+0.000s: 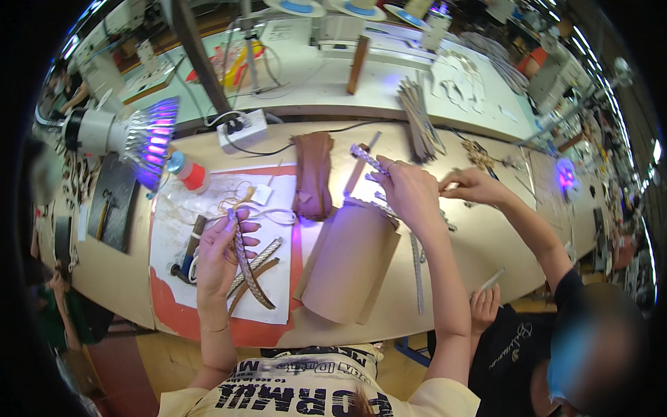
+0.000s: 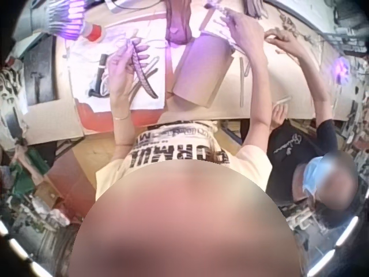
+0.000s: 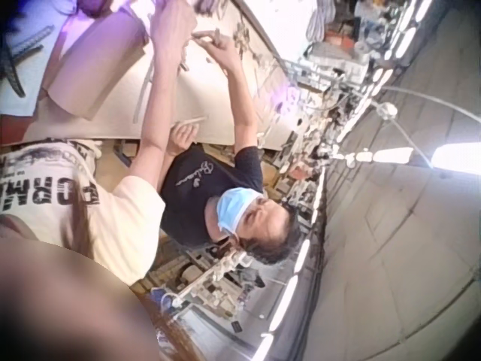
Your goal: The person measures a braided cord against a cardboard template, applies glue from a squeeze bottle, and presses the cord onto the template. The person repeats this process with additional braided cords, aligning them along the template edges.
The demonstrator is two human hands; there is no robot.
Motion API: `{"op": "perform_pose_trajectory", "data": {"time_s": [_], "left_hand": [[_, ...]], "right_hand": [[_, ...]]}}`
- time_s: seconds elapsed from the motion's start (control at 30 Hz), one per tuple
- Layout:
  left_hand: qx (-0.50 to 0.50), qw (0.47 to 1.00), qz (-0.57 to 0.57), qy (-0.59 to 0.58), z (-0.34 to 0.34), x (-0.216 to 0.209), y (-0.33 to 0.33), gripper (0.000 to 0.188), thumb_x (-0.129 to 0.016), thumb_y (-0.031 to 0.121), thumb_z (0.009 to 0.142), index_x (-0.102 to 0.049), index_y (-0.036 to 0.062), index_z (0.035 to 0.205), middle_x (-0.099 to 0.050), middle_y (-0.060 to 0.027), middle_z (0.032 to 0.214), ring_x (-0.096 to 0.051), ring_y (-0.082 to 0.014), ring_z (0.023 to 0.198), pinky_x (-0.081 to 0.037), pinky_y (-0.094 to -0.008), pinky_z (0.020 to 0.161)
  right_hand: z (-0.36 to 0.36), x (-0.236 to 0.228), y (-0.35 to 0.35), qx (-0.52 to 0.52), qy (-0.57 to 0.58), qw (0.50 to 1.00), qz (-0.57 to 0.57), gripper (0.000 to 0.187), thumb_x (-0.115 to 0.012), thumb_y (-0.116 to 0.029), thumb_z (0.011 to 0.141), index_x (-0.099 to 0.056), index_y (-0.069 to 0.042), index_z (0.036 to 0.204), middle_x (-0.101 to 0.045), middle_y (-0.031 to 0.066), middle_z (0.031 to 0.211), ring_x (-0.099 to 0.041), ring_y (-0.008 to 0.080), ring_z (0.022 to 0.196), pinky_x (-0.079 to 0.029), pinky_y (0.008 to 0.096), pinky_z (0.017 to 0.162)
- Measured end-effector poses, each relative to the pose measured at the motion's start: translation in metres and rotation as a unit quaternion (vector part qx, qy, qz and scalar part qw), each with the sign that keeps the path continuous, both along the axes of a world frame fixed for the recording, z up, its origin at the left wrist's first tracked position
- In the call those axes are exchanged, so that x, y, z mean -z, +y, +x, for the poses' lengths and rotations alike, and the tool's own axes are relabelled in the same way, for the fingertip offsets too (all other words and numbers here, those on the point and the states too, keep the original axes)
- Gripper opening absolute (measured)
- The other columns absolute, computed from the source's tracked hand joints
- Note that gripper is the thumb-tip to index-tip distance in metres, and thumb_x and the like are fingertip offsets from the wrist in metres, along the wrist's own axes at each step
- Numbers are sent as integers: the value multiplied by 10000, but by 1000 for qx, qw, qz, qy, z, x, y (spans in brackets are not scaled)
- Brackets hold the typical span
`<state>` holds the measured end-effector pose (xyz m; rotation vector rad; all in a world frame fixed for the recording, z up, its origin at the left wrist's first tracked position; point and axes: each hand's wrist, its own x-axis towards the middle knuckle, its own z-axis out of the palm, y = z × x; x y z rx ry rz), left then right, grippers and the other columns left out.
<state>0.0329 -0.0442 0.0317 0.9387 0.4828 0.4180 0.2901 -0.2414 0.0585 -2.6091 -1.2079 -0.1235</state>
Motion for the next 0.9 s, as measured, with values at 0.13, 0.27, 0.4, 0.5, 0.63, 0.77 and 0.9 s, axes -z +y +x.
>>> {"op": "perform_pose_trajectory", "data": {"time_s": [0.13, 0.27, 0.4, 0.5, 0.63, 0.77, 0.9], "left_hand": [[-6, 999, 32, -24, -4, -12, 2, 315, -468, 134, 989, -552, -53, 1227, -643, -161, 1141, -692, -182, 825, -589, -262, 660], [-11, 995, 91, -29, -7, -29, 6, 319, -450, 131, 1002, -541, -39, 1256, -526, -106, 1351, -681, -174, 920, -590, -249, 704], [-26, 990, 121, -72, -2, -40, 13, 321, -471, 106, 993, -530, -47, 1268, -479, -126, 1376, -674, -199, 963, -590, -263, 745], [-39, 989, 119, -77, 1, -42, 16, 286, -480, 99, 991, -552, -57, 1219, -553, -128, 1243, -676, -198, 945, -593, -276, 746], [-45, 990, 107, -81, 6, -39, 19, 240, -483, 96, 991, -579, -63, 1143, -626, -127, 1087, -684, -185, 901, -594, -275, 731], [-44, 990, 115, -68, 10, -36, 21, 217, -497, 106, 988, -601, -56, 1087, -673, -119, 923, -692, -161, 824, -594, -264, 698], [7, 998, 38, -51, 12, -39, 22, 261, -500, 130, 990, -597, -42, 1160, -684, -106, 896, -686, -132, 761, -580, -240, 648]], "right_hand": [[-40, -41, 42, -64, 86, 991, 83, 303, -628, -267, 886, -666, -91, 1129, -637, 127, 725, -635, 310, 665, -469, 412, 588], [-79, -54, 83, -134, 134, 976, 104, 331, -627, -268, 897, -654, -71, 1162, -624, 118, 693, -621, 293, 597, -465, 390, 546], [-104, -46, 110, -170, 167, 961, 140, 321, -649, -216, 890, -653, -48, 1163, -642, 114, 714, -627, 255, 569, -472, 365, 525], [-112, -35, 118, -195, 158, 953, 170, 332, -666, -153, 862, -646, -48, 1177, -663, 107, 743, -647, 247, 591, -481, 353, 517], [-115, -26, 122, -215, 152, 945, 191, 357, -664, -135, 848, -637, -51, 1195, -666, 107, 747, -652, 249, 597, -493, 357, 525], [-117, -30, 116, -197, 166, 956, 141, 331, -690, -40, 800, -638, 28, 1120, -670, 97, 681, -607, 161, 525, -458, 274, 504], [-108, -34, 100, -163, 302, 929, 140, 394, -688, -83, 833, -597, 5, 1206, -656, 48, 815, -597, 107, 670, -466, 253, 605]]}}
